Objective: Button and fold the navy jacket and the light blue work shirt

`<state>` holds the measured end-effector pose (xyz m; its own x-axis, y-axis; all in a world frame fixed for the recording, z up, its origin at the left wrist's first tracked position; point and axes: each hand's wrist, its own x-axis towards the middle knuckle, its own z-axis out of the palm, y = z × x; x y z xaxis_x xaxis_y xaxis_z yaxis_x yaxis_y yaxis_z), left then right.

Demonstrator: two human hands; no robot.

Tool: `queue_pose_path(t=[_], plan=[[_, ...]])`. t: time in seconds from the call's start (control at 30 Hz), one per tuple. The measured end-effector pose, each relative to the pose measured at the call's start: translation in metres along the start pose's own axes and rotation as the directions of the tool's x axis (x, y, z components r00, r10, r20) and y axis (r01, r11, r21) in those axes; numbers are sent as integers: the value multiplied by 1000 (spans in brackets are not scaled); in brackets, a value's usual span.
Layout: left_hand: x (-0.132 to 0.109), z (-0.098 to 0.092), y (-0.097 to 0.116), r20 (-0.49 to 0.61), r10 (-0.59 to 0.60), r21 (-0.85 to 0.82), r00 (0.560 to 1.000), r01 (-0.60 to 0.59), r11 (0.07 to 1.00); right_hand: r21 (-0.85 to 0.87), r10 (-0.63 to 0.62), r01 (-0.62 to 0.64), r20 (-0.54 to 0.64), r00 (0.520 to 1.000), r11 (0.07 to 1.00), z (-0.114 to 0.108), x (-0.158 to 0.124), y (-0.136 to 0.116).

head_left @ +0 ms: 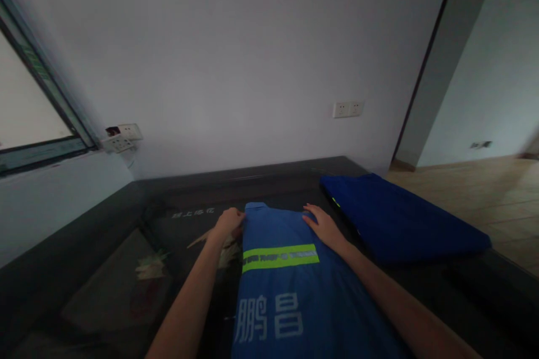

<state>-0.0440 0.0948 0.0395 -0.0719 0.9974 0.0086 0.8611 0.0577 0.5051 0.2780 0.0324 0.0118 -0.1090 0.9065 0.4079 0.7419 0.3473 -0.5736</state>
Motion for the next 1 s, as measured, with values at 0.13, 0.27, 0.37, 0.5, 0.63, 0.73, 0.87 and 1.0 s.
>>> queue_pose_path(t=[0.13,0.27,0.37,0.5,0.63,0.73,0.87,1.0], plan=[[3,-2,-7,151,-25,-35,988,31,999,-65,249,-245,60,967,967,-33,5,9],[6,4,-8,259,-15,-117,966,46,992,10,505,-517,191,841,856,-39,6,15],[7,8,-10,304,3,-177,953,54,983,138,552,-608,299,778,782,-33,12,10],[7,10,-13,320,39,-212,947,31,977,265,563,-719,472,678,643,-32,26,2],[10,11,-15,312,86,-192,946,-25,981,290,577,-769,526,625,570,-33,36,1],[14,12,-15,279,109,-133,954,-74,988,287,597,-790,529,603,542,-30,40,4],[17,15,-11,209,114,-21,971,-112,994,264,616,-783,498,610,563,-23,43,11],[16,20,-9,146,103,71,984,-114,991,227,629,-769,462,626,598,-14,49,17]])
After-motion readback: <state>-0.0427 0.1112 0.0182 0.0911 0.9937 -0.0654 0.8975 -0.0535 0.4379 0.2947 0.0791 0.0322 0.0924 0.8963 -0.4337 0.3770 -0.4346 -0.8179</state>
